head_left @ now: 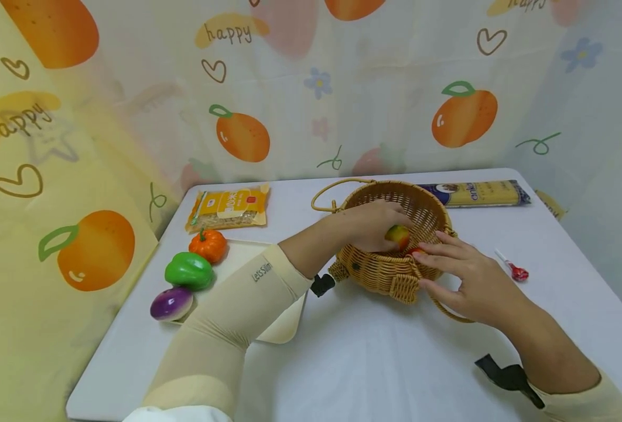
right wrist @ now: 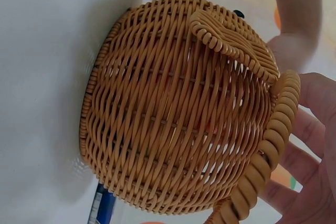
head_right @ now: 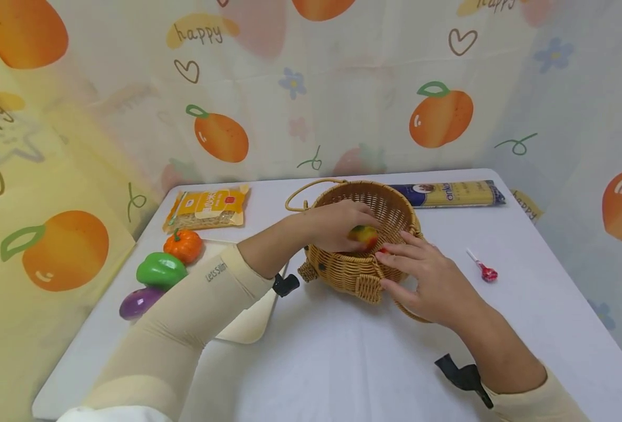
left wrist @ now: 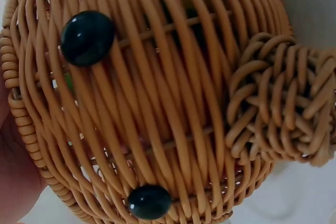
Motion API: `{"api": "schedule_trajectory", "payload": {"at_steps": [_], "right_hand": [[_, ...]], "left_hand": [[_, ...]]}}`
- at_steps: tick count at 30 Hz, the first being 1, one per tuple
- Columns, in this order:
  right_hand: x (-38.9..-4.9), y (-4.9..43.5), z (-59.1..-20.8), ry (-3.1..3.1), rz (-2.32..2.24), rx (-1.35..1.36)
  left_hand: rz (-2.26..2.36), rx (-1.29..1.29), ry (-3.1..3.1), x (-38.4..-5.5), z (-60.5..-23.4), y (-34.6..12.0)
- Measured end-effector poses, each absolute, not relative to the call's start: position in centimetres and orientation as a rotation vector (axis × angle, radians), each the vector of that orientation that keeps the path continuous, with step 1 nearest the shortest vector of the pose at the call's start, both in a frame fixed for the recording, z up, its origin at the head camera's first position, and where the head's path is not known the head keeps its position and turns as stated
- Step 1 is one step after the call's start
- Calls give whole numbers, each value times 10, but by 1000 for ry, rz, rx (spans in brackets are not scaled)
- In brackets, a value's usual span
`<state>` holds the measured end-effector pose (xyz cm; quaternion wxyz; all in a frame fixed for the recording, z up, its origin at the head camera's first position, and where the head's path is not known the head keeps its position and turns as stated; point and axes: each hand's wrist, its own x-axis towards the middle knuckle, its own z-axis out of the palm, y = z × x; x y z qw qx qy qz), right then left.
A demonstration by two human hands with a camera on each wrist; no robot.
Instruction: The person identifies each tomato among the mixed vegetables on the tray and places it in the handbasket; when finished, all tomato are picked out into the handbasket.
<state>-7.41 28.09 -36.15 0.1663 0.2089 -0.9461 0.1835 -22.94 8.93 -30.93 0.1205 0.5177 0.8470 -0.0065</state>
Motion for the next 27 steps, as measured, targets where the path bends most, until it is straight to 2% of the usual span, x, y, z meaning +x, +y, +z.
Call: {"api": "schedule_trajectory", "payload": {"at_steps": [15,27], "right_hand": [[-73,284,-361,-2783,556,564],[-68,299,-354,-2826,601,660]], "left_hand": [[61,1484,2586,-224,-303,71],[163,1346,2806,-214,-287,0]]}}
